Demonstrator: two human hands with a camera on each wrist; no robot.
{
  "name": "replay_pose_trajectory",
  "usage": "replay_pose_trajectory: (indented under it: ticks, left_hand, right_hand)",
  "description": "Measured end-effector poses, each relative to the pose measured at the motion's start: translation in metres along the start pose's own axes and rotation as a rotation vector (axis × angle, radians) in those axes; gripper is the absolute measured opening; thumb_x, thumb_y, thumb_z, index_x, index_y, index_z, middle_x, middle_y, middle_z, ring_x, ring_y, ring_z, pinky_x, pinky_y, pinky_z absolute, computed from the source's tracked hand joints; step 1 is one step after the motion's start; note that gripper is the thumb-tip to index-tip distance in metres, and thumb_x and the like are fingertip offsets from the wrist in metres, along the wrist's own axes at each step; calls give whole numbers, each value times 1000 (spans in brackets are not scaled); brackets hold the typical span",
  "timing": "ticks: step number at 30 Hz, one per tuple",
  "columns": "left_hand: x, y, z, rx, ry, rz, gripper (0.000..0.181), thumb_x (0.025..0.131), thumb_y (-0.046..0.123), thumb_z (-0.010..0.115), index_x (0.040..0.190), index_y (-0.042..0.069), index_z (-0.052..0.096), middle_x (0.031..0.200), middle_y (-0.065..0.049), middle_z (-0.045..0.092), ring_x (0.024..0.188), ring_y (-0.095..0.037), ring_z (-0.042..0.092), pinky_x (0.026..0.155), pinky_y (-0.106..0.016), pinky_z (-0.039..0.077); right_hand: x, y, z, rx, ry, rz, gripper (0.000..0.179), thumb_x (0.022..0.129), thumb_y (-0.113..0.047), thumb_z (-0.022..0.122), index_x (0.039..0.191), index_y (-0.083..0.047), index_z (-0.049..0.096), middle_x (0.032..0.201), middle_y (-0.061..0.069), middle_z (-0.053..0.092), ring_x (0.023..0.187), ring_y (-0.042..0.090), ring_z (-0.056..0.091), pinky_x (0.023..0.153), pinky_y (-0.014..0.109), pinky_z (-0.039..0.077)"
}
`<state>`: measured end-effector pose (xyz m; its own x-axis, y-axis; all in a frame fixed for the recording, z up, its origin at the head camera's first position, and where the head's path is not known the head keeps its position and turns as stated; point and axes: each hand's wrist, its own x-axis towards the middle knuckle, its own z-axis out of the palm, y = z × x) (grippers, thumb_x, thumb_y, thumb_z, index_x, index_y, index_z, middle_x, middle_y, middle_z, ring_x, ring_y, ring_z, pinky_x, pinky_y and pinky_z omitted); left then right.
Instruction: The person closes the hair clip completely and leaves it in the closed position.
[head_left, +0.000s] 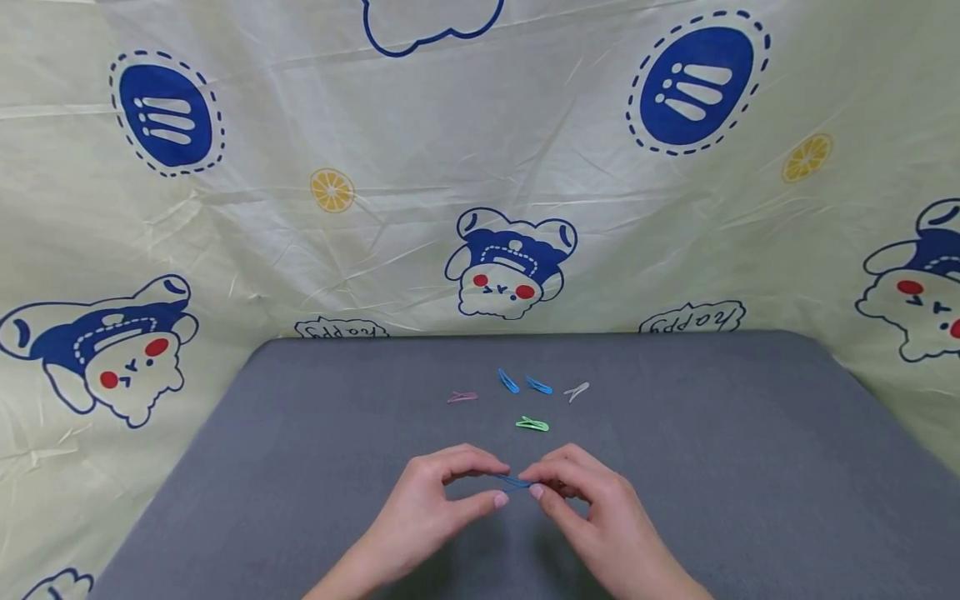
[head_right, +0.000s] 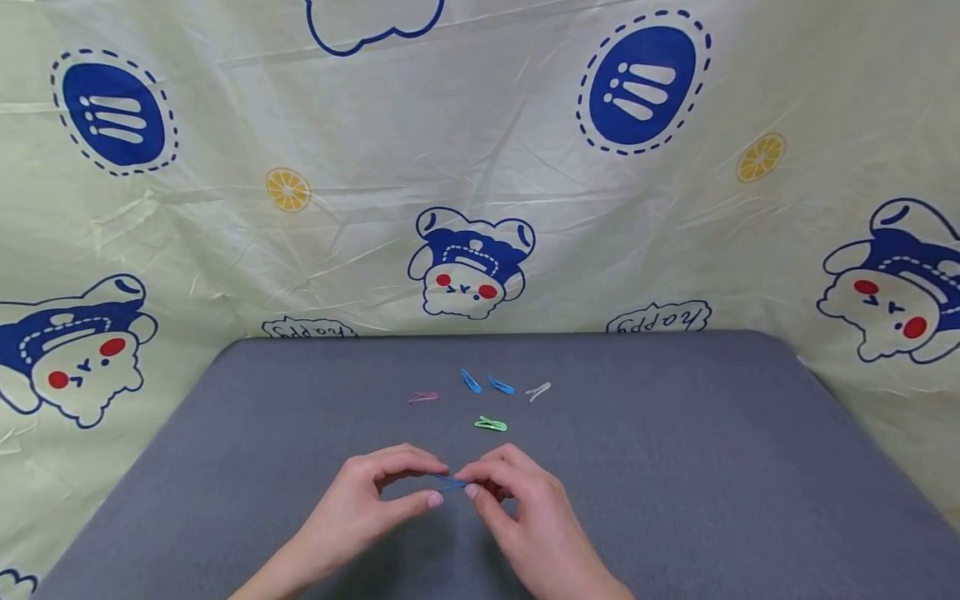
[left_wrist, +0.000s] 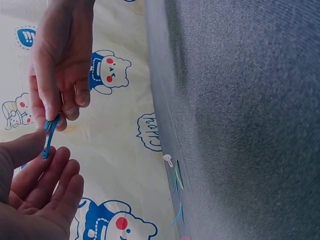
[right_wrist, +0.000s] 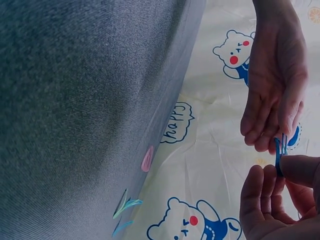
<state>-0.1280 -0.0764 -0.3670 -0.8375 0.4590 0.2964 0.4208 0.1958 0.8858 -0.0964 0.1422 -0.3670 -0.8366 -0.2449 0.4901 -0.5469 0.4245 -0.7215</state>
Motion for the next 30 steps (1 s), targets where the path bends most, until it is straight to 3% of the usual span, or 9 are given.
replay_pose_trajectory:
  ticks: [9, 19, 26, 30]
  left_hand:
    - [1, -4, 3, 27, 43, 33, 11, 86, 17, 77, 96, 22, 77, 94, 14, 70, 92, -11, 66, 88, -34, 51]
    - [2, -8, 2, 56, 30, 50, 13, 86, 11, 76, 87, 24, 77, 83, 15, 70, 81, -10, 65, 76, -34, 53]
    - [3, -11, 3, 51, 38, 62, 12, 86, 12, 76, 86, 24, 76, 81, 14, 69, 78, -10, 64, 73, -29, 52]
    - [2, -12, 3, 30, 42, 49, 10, 86, 12, 76, 85, 22, 77, 81, 13, 70, 78, -12, 64, 72, -30, 52]
  right_hand:
    - [-1, 1, 3, 26, 2, 36, 23, 93, -10, 68, 102, -31, 71, 98, -16, 63, 83, 6, 59, 74, 27, 52]
    - [-2, 4, 6, 105, -30, 116, 14, 94, -16, 68, 102, -28, 72, 97, -14, 65, 84, 9, 61, 76, 28, 54]
    - [-1, 12, 8, 279, -37, 191, 12, 91, -15, 71, 101, -22, 73, 97, -4, 68, 89, 17, 65, 80, 31, 55]
    - [-1, 15, 9, 318, -32, 203, 10, 89, -16, 73, 99, -18, 75, 95, -1, 69, 86, 19, 65, 76, 30, 55]
